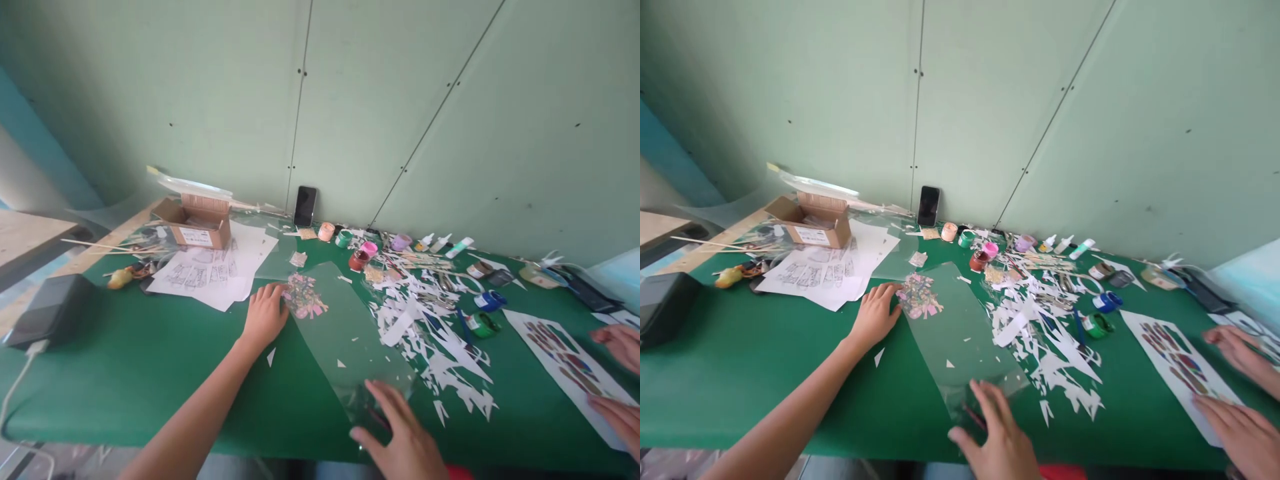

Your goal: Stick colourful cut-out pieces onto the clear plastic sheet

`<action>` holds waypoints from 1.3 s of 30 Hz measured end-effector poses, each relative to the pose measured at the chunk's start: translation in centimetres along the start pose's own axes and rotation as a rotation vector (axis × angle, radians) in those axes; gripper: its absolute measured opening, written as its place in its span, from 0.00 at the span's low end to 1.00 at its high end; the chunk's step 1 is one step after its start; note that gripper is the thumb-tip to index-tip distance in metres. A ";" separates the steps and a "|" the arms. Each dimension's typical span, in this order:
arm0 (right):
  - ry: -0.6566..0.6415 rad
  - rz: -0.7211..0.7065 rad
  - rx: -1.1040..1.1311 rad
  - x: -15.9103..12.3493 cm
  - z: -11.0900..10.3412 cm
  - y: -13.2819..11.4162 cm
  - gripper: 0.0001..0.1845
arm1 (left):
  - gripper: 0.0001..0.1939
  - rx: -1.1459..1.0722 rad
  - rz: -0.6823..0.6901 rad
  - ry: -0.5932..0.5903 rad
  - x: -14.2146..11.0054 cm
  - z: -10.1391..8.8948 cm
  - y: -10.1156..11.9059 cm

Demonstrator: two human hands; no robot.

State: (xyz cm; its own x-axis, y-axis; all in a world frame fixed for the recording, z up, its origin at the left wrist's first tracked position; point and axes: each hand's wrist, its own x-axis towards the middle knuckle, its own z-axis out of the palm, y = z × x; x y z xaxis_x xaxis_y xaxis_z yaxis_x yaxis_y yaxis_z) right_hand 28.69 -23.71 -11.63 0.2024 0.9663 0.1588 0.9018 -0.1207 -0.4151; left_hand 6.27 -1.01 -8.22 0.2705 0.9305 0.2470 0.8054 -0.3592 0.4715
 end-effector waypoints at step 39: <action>0.615 -0.277 0.368 2.0 -4.7 2.9 0.10 | 0.21 0.156 0.364 -0.154 -1.7 4.3 6.3</action>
State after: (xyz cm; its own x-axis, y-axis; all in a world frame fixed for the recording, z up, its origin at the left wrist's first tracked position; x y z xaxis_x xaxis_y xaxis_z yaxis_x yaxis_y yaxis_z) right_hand 33.55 -23.25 -8.32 0.2612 0.6366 0.7256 0.7869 0.2949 -0.5420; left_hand 13.20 -4.53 -9.30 0.6183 0.7487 0.2391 0.7094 -0.6626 0.2405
